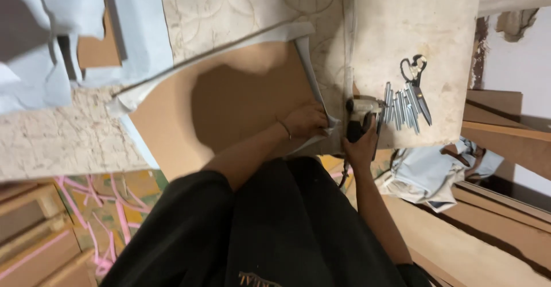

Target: Wrapping fabric around cardboard panels and securing it with a pneumatic stapler

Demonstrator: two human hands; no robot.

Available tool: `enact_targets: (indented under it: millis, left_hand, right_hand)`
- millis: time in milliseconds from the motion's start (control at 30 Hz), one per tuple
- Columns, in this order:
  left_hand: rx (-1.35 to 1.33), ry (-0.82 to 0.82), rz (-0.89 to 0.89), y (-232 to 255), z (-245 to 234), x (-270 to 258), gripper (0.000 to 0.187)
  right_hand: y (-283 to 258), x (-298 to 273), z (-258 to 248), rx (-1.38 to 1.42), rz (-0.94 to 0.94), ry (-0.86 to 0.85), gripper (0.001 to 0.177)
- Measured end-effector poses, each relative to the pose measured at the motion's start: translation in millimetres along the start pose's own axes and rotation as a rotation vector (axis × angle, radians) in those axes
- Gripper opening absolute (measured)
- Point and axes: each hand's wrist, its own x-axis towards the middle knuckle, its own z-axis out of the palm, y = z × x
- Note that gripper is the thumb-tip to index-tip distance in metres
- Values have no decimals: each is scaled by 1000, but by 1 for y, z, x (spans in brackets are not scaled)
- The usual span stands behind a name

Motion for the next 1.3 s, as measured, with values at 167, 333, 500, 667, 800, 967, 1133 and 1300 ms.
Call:
enact_targets:
  millis: [167,333,500,667,800,967,1133,1300]
  left_hand:
    - [382,145,-1,28,-24,-1,35]
    - [297,135,-70,-1,12,-9,32]
    - [187,107,-52,4,-9,-1,32]
    - [113,94,-77,-24,15,-10,30]
    - [180,233,-130,14,-43,-29,26]
    - [551,435,-335,67,-154,-163,25]
    - [1126,650,-888,166,-144,-301,47]
    - [745,909,-1403,224,-76,-278,103]
  right_hand:
    - [45,-19,-28,-74,253,-284,97]
    - [67,-37,-12,-84,284,-409,61]
    - [46,-12,18,-184,199,-496,62]
    - [-41,-37,-18,-66,245,-513,69]
    - [-18,-31,-3,-51,210,-500,71]
    - [-17,3,-20,-115,218,-245,75]
    - [-22,-52,49,-298,-208,289,60]
    - [-13,-25,97,31,62,-460,127]
